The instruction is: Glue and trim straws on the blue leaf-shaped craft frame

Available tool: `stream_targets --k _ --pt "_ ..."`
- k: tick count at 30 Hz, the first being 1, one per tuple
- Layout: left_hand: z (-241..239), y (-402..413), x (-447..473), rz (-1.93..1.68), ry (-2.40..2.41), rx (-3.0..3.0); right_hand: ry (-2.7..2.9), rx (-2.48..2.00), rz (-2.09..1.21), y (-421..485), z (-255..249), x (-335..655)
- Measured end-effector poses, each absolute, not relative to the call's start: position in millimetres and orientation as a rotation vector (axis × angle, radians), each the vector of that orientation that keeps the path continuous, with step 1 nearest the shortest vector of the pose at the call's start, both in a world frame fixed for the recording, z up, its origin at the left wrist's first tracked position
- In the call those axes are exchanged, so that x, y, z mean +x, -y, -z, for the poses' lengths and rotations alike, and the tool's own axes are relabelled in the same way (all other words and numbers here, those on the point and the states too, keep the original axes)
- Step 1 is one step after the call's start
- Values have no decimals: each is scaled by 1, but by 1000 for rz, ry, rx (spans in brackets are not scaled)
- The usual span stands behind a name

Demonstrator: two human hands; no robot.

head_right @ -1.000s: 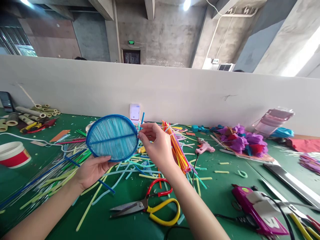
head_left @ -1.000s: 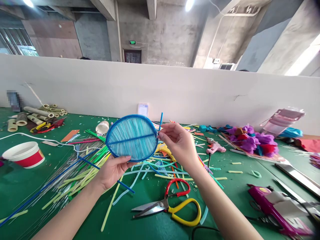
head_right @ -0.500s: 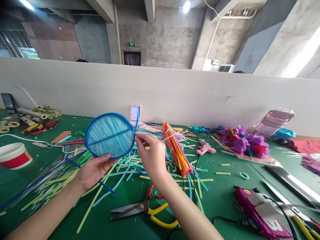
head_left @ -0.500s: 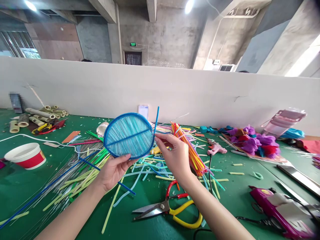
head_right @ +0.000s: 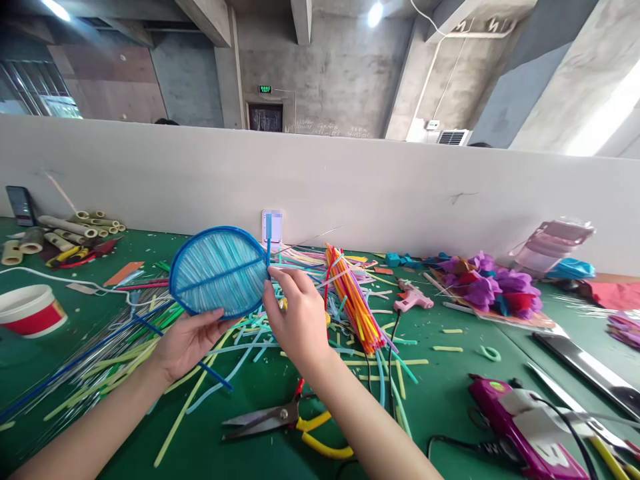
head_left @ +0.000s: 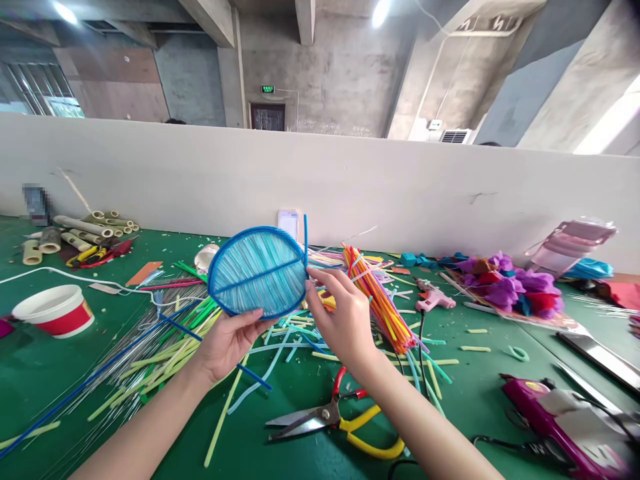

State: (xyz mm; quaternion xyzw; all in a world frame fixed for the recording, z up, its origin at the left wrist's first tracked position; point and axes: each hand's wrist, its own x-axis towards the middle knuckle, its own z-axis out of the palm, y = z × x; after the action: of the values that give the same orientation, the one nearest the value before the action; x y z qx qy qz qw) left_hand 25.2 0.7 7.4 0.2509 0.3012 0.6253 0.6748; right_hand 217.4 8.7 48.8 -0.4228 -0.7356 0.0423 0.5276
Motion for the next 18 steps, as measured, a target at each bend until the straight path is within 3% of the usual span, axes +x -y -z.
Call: stream_targets --k 11,18 --pt "-5 9 33 -1267 -628 623 1723 -1044 -428 -10 -34 206" --pt "0 -1 20 -1362 -586 748 1823 -896 -306 -14 -62 236"
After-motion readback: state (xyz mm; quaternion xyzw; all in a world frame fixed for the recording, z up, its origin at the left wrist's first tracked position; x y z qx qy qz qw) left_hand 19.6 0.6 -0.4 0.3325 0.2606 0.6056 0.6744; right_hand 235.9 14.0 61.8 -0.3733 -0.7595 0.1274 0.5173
